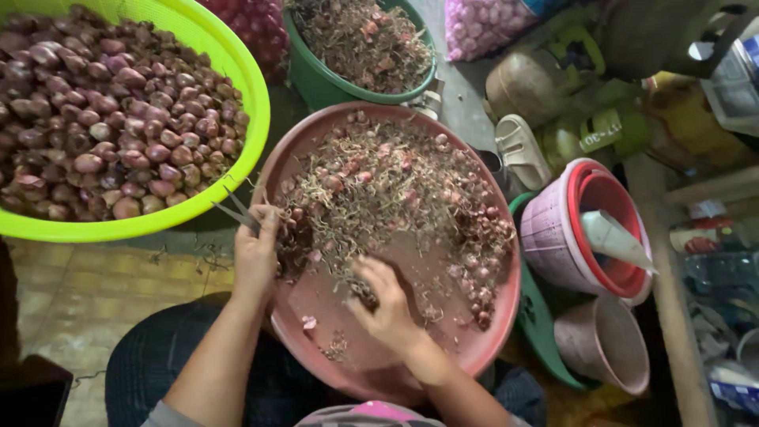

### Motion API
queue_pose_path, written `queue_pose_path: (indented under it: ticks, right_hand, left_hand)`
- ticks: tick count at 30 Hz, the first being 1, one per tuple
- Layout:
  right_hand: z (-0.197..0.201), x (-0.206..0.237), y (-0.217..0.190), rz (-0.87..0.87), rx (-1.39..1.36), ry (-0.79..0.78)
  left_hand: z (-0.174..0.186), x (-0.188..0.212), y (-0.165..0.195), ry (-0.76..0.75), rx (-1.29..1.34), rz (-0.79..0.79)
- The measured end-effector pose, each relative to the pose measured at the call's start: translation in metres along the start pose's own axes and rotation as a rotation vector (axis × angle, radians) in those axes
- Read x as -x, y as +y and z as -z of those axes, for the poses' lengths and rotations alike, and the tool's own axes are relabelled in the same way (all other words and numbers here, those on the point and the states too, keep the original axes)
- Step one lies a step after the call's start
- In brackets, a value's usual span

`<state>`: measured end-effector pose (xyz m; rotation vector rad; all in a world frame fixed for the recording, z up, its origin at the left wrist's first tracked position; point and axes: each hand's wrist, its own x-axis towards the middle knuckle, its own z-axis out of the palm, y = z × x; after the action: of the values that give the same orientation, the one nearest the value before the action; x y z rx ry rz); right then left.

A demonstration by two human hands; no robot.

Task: The person sits on the floor trimming dried shallots, using small scissors to cut off roots and dry outer parts one at a time over a large pink tray, and places the trimmed shallots into a yellow basin beside the tray.

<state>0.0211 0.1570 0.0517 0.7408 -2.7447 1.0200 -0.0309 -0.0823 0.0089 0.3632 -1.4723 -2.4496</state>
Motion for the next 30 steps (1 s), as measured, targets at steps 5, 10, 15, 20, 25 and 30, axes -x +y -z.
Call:
queue_pose_path:
  ticks: [5, 10, 15, 20, 25, 30]
  right_hand:
    - [-0.016, -0.023, -0.001, 0.078, 0.111, 0.026]
    - [-0.012, -0.040, -0.022, 0.073, 0.103, 0.142]
    - [-0.042, -0.083, -0.043, 0.325, 0.130, 0.005]
    - [-0.053, -0.055, -0.039, 0.365, 0.069, -0.074]
    - [-0.022, -0.016, 0.006, -0.168, -0.394, 0.045]
    - [0.012, -0.022, 0.045, -0.487, -0.808, 0.209]
  left_hand:
    - [0.001, -0.004, -0.005, -0.068, -0.102, -0.040]
    - [0.002, -0.008, -0.011, -0.035, -0.056, -0.070]
    - [0.004, -0.011, -0.014, 0.074, 0.121, -0.059]
    - [0.006, -0.012, -0.011, 0.071, 0.152, -0.092]
    - [-0.004, -0.007, -0.008, -0.062, -0.082, -0.117]
    - [-0.010, -0.002, 0.000, -0.220, -0.117, -0.048]
